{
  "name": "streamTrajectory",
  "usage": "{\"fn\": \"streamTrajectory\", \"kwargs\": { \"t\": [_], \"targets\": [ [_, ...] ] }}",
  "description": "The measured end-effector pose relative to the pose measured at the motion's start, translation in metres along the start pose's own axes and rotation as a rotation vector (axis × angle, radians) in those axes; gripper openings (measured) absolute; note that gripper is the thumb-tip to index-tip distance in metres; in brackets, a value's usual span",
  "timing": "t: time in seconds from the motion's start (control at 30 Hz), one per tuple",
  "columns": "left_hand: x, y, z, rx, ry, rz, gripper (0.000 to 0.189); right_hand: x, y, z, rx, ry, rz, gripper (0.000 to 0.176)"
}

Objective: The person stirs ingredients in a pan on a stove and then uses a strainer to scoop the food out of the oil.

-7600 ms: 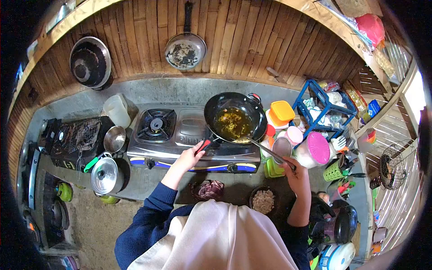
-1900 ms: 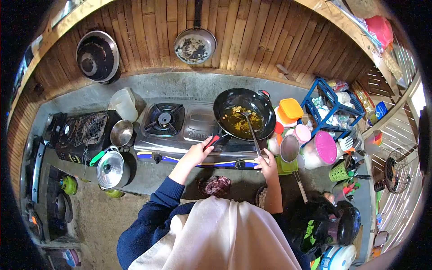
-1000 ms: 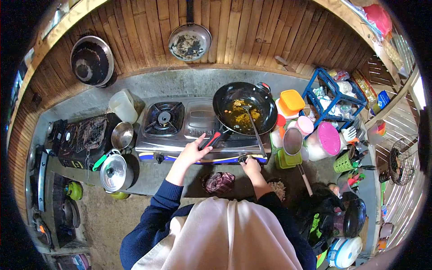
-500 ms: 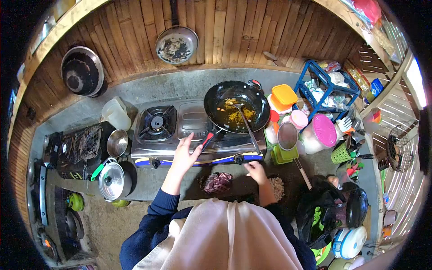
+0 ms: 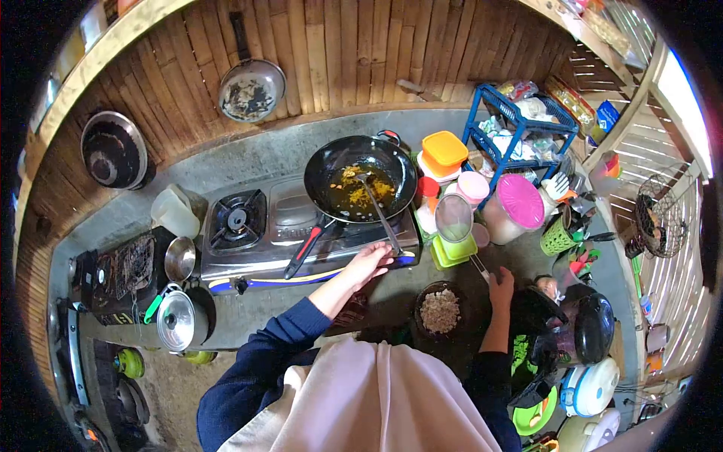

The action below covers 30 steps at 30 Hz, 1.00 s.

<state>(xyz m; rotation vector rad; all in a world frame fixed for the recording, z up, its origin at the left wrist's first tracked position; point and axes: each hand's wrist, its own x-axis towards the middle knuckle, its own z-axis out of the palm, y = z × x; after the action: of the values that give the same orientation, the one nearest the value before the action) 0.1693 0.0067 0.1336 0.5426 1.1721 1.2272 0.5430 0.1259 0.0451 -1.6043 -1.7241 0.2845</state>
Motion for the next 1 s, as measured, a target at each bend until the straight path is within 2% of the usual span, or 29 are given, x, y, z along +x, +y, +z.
{"fn": "streamTrajectory", "kwargs": {
  "t": [0.03,0.1,0.13,0.2,0.23,0.3,0.43,0.47,0.53,0.6,0.63,0.7,0.8,0.87,0.93,0.97,1.0],
  "targets": [
    [0.005,0.004,0.004,-0.052,-0.005,-0.036,0.022,-0.002,-0.001,0.0,0.008,0.002,0.006,0.04],
    [0.017,0.009,0.008,-0.166,-0.013,-0.073,0.021,-0.004,-0.01,-0.003,-0.084,-0.213,0.149,0.05],
    [0.024,0.009,0.007,-0.162,-0.006,-0.068,0.021,-0.002,-0.013,-0.004,-0.076,-0.216,0.145,0.05],
    [0.034,0.01,0.004,-0.292,-0.079,-0.078,0.02,0.001,-0.019,-0.008,-0.121,-0.442,0.25,0.056],
    [0.033,0.014,0.006,-0.316,-0.061,-0.07,0.02,0.002,-0.025,-0.011,-0.115,-0.449,0.243,0.056],
    [0.034,0.016,0.005,-0.309,-0.035,-0.069,0.019,0.004,-0.035,-0.013,-0.311,-0.478,0.341,0.052],
    [0.027,0.024,0.003,-0.276,0.071,-0.082,0.015,0.011,-0.005,-0.007,-0.332,-0.546,0.278,0.042],
    [0.025,0.027,0.001,-0.279,0.077,-0.079,0.015,0.012,0.011,-0.001,-0.244,-0.604,0.226,0.037],
    [0.022,0.033,-0.005,-0.129,0.084,-0.048,0.014,0.015,0.011,-0.003,-0.156,-0.663,0.167,0.032],
    [0.02,0.04,-0.008,-0.062,0.12,-0.027,0.015,0.014,0.005,-0.012,0.163,-0.763,0.259,0.027],
    [0.013,0.051,-0.005,-0.006,0.144,-0.068,0.017,0.014,0.004,-0.015,0.162,-0.767,0.251,0.027],
    [0.008,0.066,-0.003,0.1,0.201,-0.114,0.025,0.013,0.002,-0.02,0.323,-0.807,0.365,0.032],
    [0.011,0.081,-0.013,0.276,0.188,-0.157,0.025,0.014,-0.001,-0.025,0.299,-0.857,0.346,0.025],
    [0.011,0.09,-0.018,0.505,0.254,-0.069,0.027,0.011,-0.006,-0.031,0.327,-0.857,0.374,0.025],
    [0.013,0.098,-0.031,0.87,0.195,-0.024,0.026,0.01,-0.003,-0.032,0.354,-0.86,0.398,0.024],
    [0.01,0.105,-0.028,0.866,0.203,-0.022,0.026,0.009,0.002,-0.032,0.356,-0.902,0.374,0.023],
    [0.003,0.114,-0.021,1.006,0.222,-0.057,0.026,0.008,0.006,-0.032,0.358,-0.942,0.349,0.021]
  ]
}}
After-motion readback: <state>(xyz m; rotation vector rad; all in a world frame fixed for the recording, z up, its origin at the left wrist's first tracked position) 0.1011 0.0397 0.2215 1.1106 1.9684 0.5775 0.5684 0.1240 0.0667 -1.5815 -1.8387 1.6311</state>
